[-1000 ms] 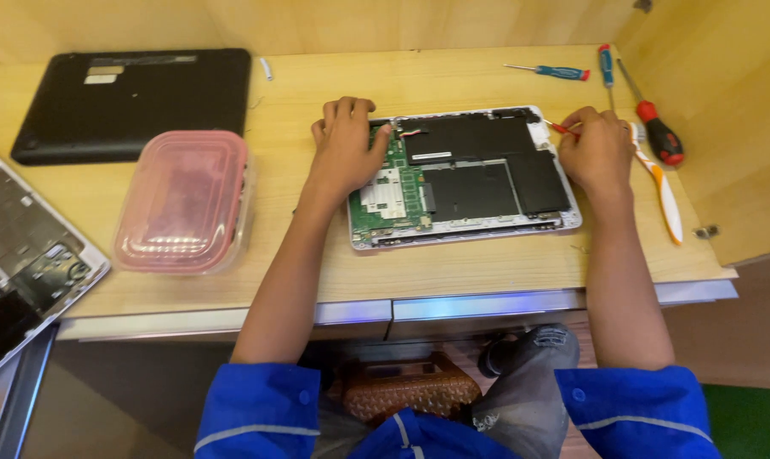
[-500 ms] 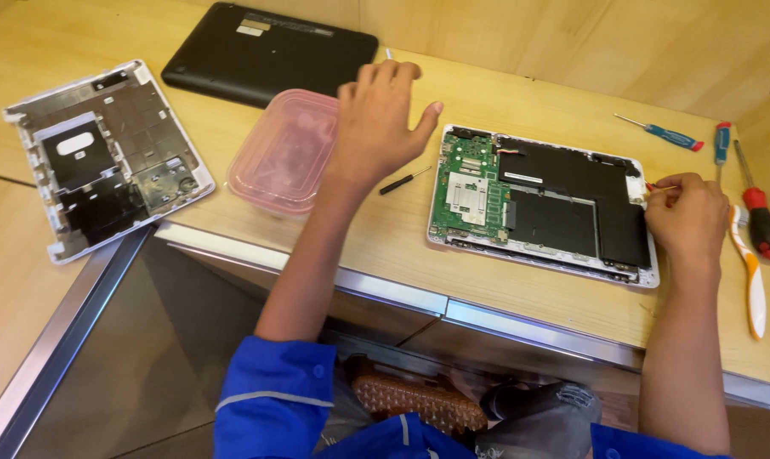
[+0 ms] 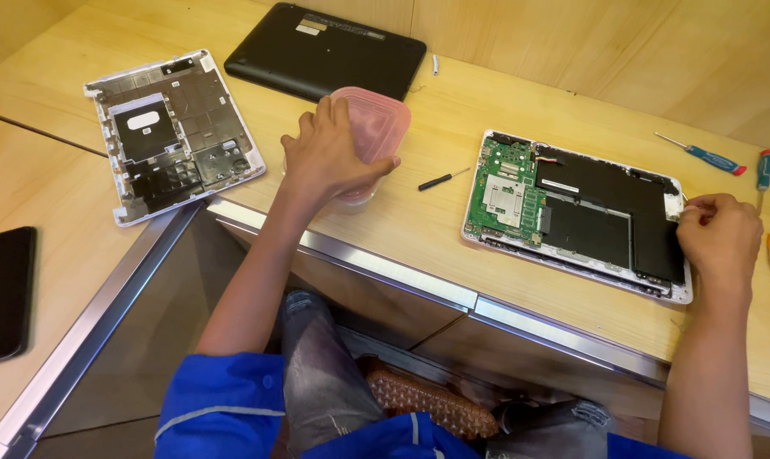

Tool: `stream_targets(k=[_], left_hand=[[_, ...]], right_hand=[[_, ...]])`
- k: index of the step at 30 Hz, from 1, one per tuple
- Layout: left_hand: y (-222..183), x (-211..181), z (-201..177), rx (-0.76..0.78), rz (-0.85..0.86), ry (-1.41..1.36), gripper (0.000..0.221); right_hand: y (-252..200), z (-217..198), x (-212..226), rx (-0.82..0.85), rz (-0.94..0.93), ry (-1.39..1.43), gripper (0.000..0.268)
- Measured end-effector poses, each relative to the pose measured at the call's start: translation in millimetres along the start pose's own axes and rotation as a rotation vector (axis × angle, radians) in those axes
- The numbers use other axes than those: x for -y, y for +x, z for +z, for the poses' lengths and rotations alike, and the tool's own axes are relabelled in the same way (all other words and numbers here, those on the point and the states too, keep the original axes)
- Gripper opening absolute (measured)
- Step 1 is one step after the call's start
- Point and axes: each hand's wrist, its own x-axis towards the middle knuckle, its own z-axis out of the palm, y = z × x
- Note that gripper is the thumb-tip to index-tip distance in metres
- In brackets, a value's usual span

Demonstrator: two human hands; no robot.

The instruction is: Cleaning and manipulating internal laptop components using a toothbrush and small tools during a repair process.

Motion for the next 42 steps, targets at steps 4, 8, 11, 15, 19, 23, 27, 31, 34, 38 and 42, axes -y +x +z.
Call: stream_targets(k=[4, 8, 11, 15, 19, 23, 27, 31, 34, 38, 42], left_hand=[[18, 11, -24, 0.01, -0.007, 0.015, 0.105], [67, 51, -30, -0.184, -0.061, -0.045, 0.099], [102, 83, -17, -0.247, -0.104, 0.035, 0.1], [129, 116, 9, -0.199, -0.15, 0.169, 0.113], [127, 124, 18, -0.143, -0.153, 0.144, 0.113], [128, 125, 25, -0.128, -0.14, 0.076, 0.104], [128, 128, 32, -0.138, -0.137, 0.092, 0.103], [119, 121, 24, -0.142, -0.133, 0.035, 0.112], [105, 109, 21, -0.449, 0.026, 0.018, 0.067], [70, 74, 12, -0.169, 0.064, -0.021, 0.049], [64, 67, 32, -0.211, 0.114, 0.047, 0.027]], right_hand=[[1, 1, -1, -0.001, 0.01, 0.028, 0.028], [-1, -1, -2, 0.008, 0.007, 0.031, 0.026], [0, -3, -1, 0.023, 0.013, 0.039, 0.026], [1, -5, 2, 0.043, 0.027, 0.032, 0.029], [3, -2, -3, 0.044, 0.004, 0.014, 0.03], [3, -3, -3, 0.069, 0.028, 0.027, 0.029], [2, 2, -6, 0.057, 0.024, 0.162, 0.024], [5, 5, -11, 0.059, 0.029, 0.191, 0.026], [5, 3, -10, 0.065, 0.005, 0.123, 0.026], [2, 0, -9, 0.038, -0.04, 0.005, 0.029], [1, 2, -9, -0.002, -0.033, 0.005, 0.026]])
